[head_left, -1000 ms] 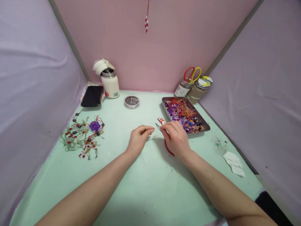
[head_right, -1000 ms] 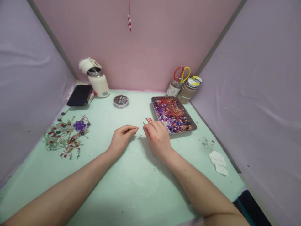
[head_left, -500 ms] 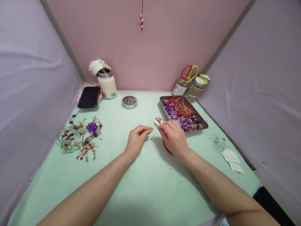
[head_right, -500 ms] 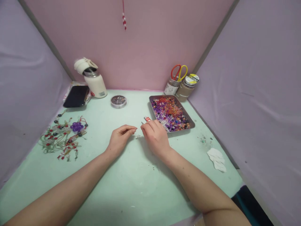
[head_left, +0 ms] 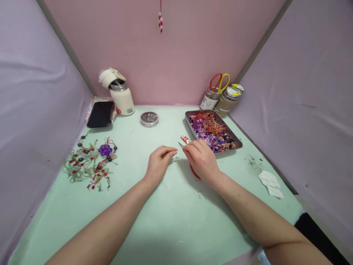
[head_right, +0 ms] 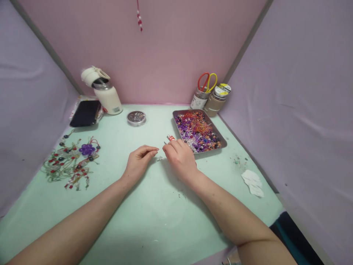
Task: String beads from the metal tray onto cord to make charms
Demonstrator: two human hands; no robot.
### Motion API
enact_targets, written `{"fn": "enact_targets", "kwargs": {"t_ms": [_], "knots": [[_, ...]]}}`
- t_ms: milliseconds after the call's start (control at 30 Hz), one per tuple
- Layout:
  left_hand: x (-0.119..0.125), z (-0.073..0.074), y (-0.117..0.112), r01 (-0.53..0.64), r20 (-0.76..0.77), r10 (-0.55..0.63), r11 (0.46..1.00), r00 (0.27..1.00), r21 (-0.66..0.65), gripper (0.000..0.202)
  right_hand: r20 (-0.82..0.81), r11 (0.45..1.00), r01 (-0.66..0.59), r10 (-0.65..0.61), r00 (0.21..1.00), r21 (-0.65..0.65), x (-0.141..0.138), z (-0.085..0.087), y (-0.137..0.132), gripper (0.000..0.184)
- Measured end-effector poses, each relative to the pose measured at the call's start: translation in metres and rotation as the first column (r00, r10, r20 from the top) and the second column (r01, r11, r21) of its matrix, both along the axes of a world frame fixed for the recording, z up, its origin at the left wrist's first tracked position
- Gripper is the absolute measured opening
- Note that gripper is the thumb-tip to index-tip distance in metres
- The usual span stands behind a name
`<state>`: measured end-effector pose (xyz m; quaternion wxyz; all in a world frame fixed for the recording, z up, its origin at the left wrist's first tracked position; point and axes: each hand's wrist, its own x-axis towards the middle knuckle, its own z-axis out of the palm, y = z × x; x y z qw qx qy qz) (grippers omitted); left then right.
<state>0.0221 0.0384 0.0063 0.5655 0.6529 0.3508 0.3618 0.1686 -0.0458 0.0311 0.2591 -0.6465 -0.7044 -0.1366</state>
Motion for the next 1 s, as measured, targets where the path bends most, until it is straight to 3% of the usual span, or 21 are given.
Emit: {"fn": "enact_targets", "kwargs": {"t_ms": [567,800,1000], "knots": [[0.004,0.001,-0.004,0.037,0.033,-0.034,0.993,0.999,-0.115,0.013,0.003,0.999,-0.018,0.018,1.000,0.037,-0.003,-0.008,0.002,0.013],[0.002,-0.003,-0.004,0.064,0.051,-0.059,0.992,0.997,-0.105,0.014,-0.110,1.000,-0.004,0.006,0.994,0.018,-0.004,-0.009,0.002,0.011],[0.002,-0.001,-0.003,0.040,0.055,-0.034,0.992,0.998,-0.121,0.015,-0.405,1.000,-0.007,0.002,0.914,-0.013,-0.003,-0.011,0.002,0.016]]}}
